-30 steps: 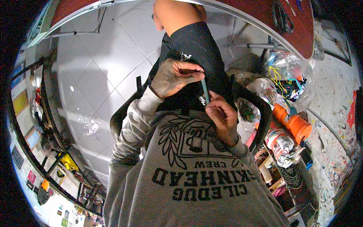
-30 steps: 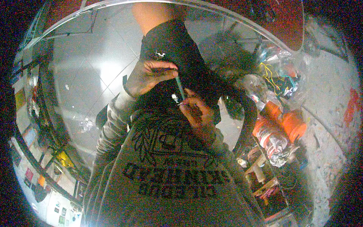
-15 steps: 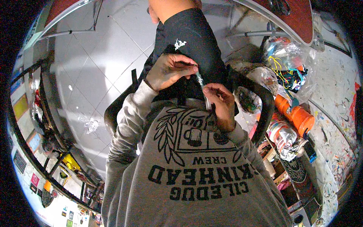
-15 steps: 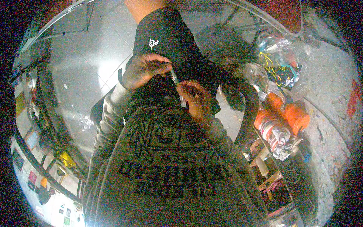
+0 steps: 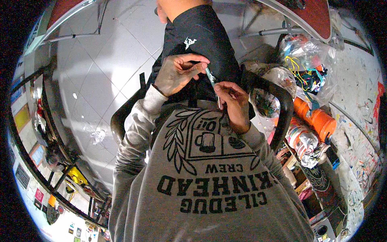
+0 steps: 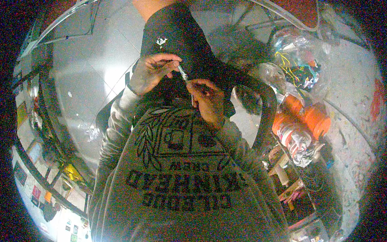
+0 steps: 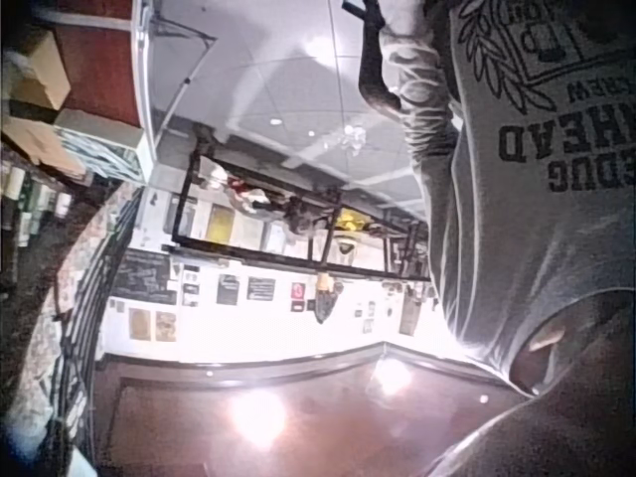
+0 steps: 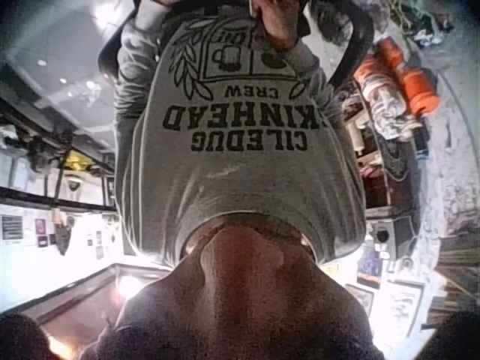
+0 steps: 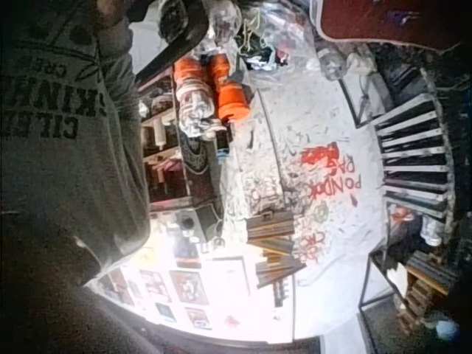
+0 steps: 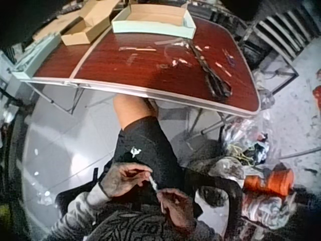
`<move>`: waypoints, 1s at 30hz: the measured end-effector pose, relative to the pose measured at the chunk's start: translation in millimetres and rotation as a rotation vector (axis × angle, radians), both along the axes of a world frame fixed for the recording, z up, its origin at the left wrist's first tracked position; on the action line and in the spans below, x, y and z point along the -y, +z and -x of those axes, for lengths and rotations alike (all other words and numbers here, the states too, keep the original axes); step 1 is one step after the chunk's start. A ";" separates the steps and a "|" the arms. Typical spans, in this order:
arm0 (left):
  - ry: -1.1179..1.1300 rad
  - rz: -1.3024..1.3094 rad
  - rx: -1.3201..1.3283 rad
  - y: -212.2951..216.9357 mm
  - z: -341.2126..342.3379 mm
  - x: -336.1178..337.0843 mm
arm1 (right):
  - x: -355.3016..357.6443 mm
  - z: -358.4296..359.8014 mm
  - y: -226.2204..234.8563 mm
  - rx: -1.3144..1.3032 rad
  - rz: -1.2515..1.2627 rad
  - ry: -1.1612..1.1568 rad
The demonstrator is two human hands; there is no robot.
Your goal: The person assembles a component by hand and with a small wooden stick, inserting a white plastic piece and a metal tip into a green tube.
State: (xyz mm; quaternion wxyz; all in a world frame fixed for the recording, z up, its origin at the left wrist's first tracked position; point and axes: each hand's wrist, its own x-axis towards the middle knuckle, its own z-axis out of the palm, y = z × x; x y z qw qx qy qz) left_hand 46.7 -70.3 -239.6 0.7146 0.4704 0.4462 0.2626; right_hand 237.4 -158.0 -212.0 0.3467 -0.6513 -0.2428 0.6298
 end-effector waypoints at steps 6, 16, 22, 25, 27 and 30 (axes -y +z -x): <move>-0.018 -0.025 -0.011 -4.9 3.2 0.2 | -2.2 2.2 2.2 -0.002 0.007 -0.021; -0.021 -0.052 -0.095 7.8 0.0 0.7 | -6.4 5.4 7.5 -0.016 0.049 -0.047; 0.012 -0.038 -0.062 8.7 -2.3 1.9 | -4.0 4.2 4.2 0.000 0.032 -0.022; 0.034 -0.042 -0.060 9.6 -3.7 2.0 | -5.1 3.9 4.4 -0.001 0.036 -0.008; 0.025 -0.030 -0.075 11.2 -3.9 1.5 | -5.1 2.9 3.8 -0.006 0.036 -0.005; -0.011 -0.012 -0.100 18.5 -2.8 -0.4 | -5.7 2.7 4.0 -0.007 0.052 -0.011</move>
